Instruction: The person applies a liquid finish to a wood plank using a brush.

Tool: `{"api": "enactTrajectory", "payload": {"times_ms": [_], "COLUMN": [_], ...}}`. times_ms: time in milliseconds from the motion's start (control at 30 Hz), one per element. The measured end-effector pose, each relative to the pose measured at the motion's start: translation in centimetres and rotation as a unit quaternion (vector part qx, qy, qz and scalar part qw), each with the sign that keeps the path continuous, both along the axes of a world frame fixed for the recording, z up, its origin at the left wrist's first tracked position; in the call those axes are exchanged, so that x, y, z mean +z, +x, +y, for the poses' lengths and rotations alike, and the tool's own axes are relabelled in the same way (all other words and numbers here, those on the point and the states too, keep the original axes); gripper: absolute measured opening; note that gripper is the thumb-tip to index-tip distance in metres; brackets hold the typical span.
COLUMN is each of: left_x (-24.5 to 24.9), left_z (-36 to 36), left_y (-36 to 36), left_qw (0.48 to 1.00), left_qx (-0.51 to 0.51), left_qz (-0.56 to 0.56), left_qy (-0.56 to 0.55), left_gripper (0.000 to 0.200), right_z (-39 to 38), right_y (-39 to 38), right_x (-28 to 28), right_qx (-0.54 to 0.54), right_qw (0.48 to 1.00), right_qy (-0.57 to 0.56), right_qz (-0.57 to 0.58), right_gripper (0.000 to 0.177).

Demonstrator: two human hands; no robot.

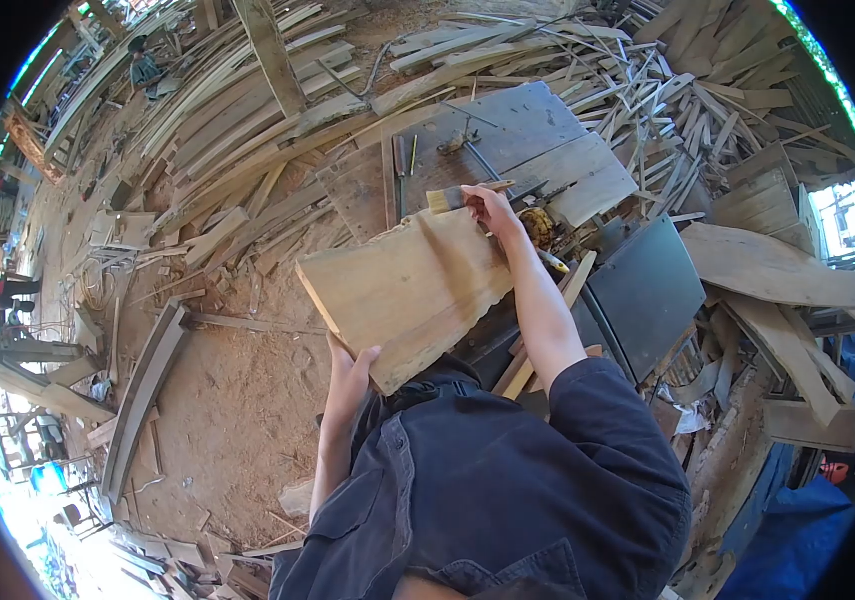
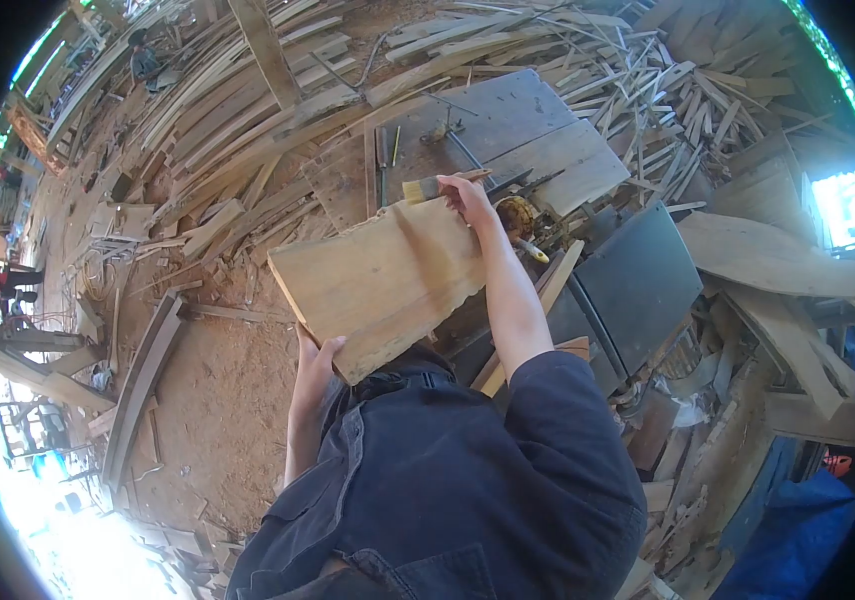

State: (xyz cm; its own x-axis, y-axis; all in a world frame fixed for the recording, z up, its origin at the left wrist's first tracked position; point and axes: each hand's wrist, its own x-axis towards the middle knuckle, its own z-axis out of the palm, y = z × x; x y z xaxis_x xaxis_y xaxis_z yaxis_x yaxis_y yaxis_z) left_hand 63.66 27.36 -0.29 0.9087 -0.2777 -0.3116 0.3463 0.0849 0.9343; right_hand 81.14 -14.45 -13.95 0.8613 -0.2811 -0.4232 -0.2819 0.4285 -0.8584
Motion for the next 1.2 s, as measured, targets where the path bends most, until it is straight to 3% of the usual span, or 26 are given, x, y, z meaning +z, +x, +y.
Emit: {"api": "enactTrajectory", "payload": {"times_ms": [33, 67, 133, 167, 233, 300, 367, 400, 467, 500, 567, 767, 1033, 1100, 1200], "left_x": [0.1, 0.0, -0.1, -0.1, 0.0, 0.2, 0.2, 0.1, -0.1, -0.3, -0.3, -0.5, -0.8, -0.8, 0.2], "left_z": [-0.1, -0.1, 0.0, -0.1, 0.0, -0.1, -0.2, -0.1, 0.0, 0.1, 0.0, 0.0, 0.2, 0.2, 0.0], "left_y": [0.0, 0.0, 0.0, 0.1, 0.0, 0.2, 0.0, 0.1, 0.1, 0.1, 0.0, 0.0, 0.1, 0.1, 0.1], "left_qw": [1.000, 1.000, 1.000, 1.000, 1.000, 1.000, 1.000, 1.000, 1.000, 1.000, 1.000, 1.000, 1.000, 1.000, 1.000], "left_qx": [0.001, 0.002, -0.001, -0.001, -0.002, -0.002, 0.001, 0.001, 0.003, 0.003, 0.003, 0.007, 0.003, 0.004, 0.005], "left_qz": [0.009, 0.009, 0.007, 0.007, 0.001, 0.007, 0.016, 0.010, 0.006, 0.002, 0.000, -0.016, -0.003, -0.005, -0.003], "left_qy": [-0.010, -0.010, 0.002, 0.002, 0.014, 0.005, -0.004, 0.001, 0.006, 0.006, 0.005, 0.012, 0.015, 0.015, 0.010], "left_gripper": [0.074, 0.074, 0.074, 0.074, 0.074, 0.074, 0.075, 0.076, 0.076, 0.077, 0.077, 0.077, 0.078, 0.078, 0.078], "right_z": [-0.1, -0.1, 0.0, 0.3, 1.8, 2.1, 1.3, 1.5, 2.1, 2.0, 1.5, 3.1, 2.8, 2.4, 1.0], "right_y": [0.1, 0.2, 0.5, 0.7, 0.6, 0.8, 1.8, 1.7, 1.1, 1.1, 0.9, -2.7, -9.6, -12.1, -14.0], "right_x": [-0.3, -0.6, -0.4, -0.3, 1.1, 1.1, -1.6, -1.3, -0.1, -0.8, -2.9, -1.7, 1.9, 5.3, 8.3], "right_qx": [0.001, 0.043, 0.076, 0.076, -0.001, 0.026, 0.031, 0.033, -0.040, -0.038, -0.081, -0.027, 0.023, 0.165, 0.420], "right_qw": [1.000, 0.988, 0.915, 0.915, 0.745, 0.755, 0.859, 0.858, 0.922, 0.922, 0.820, 0.850, 0.836, 0.845, 0.711], "right_qy": [-0.001, -0.137, -0.369, -0.370, -0.662, -0.649, -0.506, -0.507, -0.383, -0.384, -0.563, -0.524, -0.534, -0.454, -0.445], "right_qz": [0.001, 0.056, 0.144, 0.144, 0.076, 0.089, 0.074, 0.074, 0.041, 0.042, 0.061, 0.040, 0.124, 0.229, 0.347], "right_gripper": [0.028, 0.028, 0.027, 0.027, 0.026, 0.027, 0.027, 0.027, 0.027, 0.027, 0.028, 0.036, 0.034, 0.029, 0.028]}}
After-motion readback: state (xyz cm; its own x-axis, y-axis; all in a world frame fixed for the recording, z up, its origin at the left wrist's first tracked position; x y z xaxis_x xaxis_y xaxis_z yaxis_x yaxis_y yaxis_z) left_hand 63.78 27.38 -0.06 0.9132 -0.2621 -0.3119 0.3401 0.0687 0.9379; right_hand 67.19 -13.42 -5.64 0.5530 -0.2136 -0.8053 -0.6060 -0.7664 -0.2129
